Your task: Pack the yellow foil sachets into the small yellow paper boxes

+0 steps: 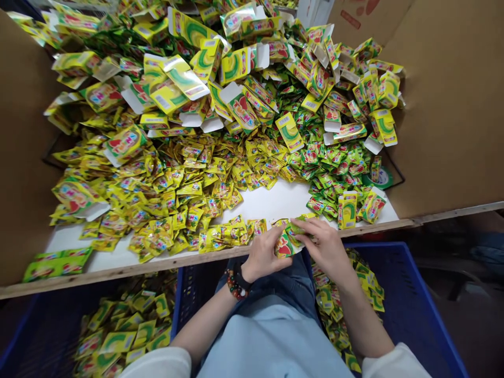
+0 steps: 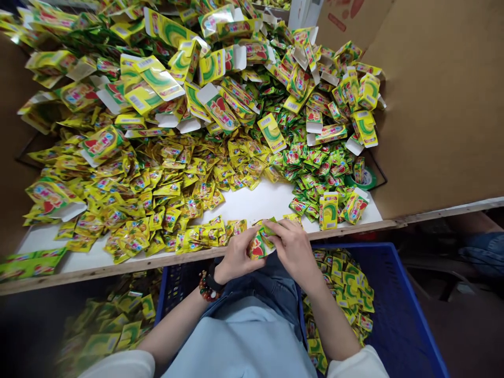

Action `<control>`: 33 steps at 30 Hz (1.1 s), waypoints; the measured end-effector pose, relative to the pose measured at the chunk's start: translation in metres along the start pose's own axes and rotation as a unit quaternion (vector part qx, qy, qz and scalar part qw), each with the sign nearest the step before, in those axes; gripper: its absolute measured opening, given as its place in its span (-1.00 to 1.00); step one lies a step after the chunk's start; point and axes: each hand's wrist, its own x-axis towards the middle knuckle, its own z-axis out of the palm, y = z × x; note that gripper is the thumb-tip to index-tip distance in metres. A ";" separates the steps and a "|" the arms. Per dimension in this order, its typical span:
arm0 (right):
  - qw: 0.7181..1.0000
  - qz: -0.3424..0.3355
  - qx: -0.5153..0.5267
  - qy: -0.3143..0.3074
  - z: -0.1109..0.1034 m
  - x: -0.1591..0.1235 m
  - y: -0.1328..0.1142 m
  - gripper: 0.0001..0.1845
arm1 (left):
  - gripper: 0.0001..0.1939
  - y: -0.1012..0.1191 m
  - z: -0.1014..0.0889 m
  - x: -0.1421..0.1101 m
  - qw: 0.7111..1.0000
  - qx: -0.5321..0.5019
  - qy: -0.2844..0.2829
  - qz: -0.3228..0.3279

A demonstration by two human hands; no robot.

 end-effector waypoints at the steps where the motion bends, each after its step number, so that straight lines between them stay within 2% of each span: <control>1: 1.000 0.008 0.021 0.015 0.004 -0.001 -0.001 -0.65 | -0.24 0.001 0.001 0.000 1.000 -0.002 0.006 -0.005; 4: 0.999 0.024 0.037 0.028 0.010 -0.005 -0.006 -0.70 | -0.27 0.004 0.007 -0.002 0.999 -0.008 0.047 -0.020; 8: 0.999 0.028 -0.033 -0.012 0.002 -0.011 -0.013 -0.76 | -0.27 0.006 0.012 -0.005 0.995 -0.003 0.098 -0.013; 11: 0.994 0.005 -0.106 -0.016 -0.002 -0.013 -0.015 -0.70 | -0.26 0.005 0.012 -0.006 0.995 -0.003 0.096 -0.008; 14: 0.991 -0.045 -0.122 -0.021 0.002 -0.013 -0.016 -0.63 | -0.27 0.004 0.010 -0.005 0.997 -0.008 0.072 0.010; 16: 0.990 -0.047 -0.130 -0.020 0.009 -0.012 -0.018 -0.64 | -0.28 0.004 0.009 -0.005 0.998 -0.011 0.061 0.019; 19: 0.987 -0.016 -0.156 0.026 0.019 -0.011 -0.022 -0.61 | -0.34 0.006 0.010 -0.003 0.997 -0.014 0.071 0.014; 22: 0.987 -0.013 -0.119 0.105 0.027 -0.010 -0.026 -0.56 | -0.38 0.007 0.011 -0.003 0.994 -0.012 0.112 0.001; 25: 0.975 -0.029 -0.104 0.196 0.037 -0.010 -0.027 -0.66 | -0.37 0.006 0.013 -0.003 0.990 -0.010 0.143 0.008; 26: 0.971 -0.033 -0.110 0.209 0.041 -0.011 -0.027 -0.71 | -0.38 0.005 0.013 -0.004 0.989 -0.012 0.150 0.011; 28: 0.974 -0.032 -0.107 0.195 0.049 -0.013 -0.027 -0.76 | -0.44 0.004 0.015 -0.005 0.987 -0.016 0.163 0.008; 31: 0.988 -0.019 -0.051 0.143 0.056 -0.016 -0.025 -0.75 | -0.49 0.002 0.017 -0.006 0.985 -0.009 0.171 -0.005; 33: 0.984 0.012 0.014 0.179 0.057 -0.018 -0.021 -0.73 | -0.38 -0.001 0.019 -0.009 0.986 0.007 0.166 -0.012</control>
